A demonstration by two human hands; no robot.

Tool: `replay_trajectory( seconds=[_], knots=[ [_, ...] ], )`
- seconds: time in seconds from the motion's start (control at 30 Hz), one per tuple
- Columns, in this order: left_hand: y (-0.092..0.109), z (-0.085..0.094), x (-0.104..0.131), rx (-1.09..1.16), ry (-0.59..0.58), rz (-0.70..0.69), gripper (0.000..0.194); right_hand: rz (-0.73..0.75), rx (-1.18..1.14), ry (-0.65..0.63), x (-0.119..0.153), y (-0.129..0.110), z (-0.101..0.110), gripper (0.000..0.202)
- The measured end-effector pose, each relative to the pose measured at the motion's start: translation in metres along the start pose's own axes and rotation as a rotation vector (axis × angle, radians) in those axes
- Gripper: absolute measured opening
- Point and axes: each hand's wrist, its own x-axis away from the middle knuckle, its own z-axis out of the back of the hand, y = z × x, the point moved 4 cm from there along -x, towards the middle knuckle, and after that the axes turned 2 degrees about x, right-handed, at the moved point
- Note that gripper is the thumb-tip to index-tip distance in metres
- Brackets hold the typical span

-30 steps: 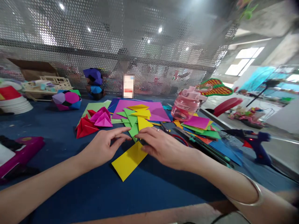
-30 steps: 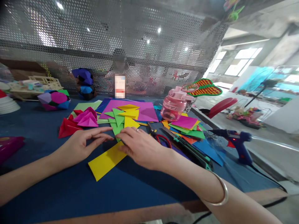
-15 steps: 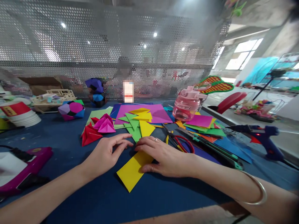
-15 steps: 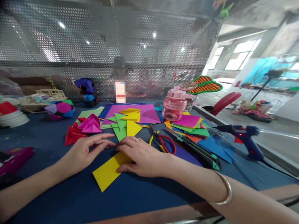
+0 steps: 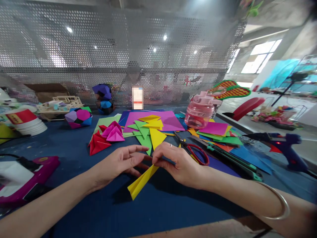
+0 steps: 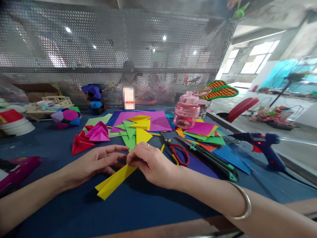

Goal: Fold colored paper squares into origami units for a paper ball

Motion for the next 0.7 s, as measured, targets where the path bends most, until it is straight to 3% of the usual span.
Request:
replay_trajectory(
  seconds=[0.13,0.27,0.5,0.7],
  knots=[
    [0.0,-0.013,0.007,0.108,-0.229,0.081,0.054,0.041,0.004,0.071,0.0,-0.007,0.003,0.01],
    [0.0,-0.016,0.01,0.151,-0.323,0.11,0.059,0.099,0.015,0.08,-0.001,-0.016,0.005,0.012],
    [0.004,-0.015,0.008,0.176,-0.281,0.033,0.06,0.282,0.235,0.012,0.001,-0.026,0.003,0.035],
    [0.002,-0.008,0.004,0.233,-0.245,-0.005,0.059,0.297,0.355,-0.016,0.003,-0.023,0.002,0.043]
  ],
)
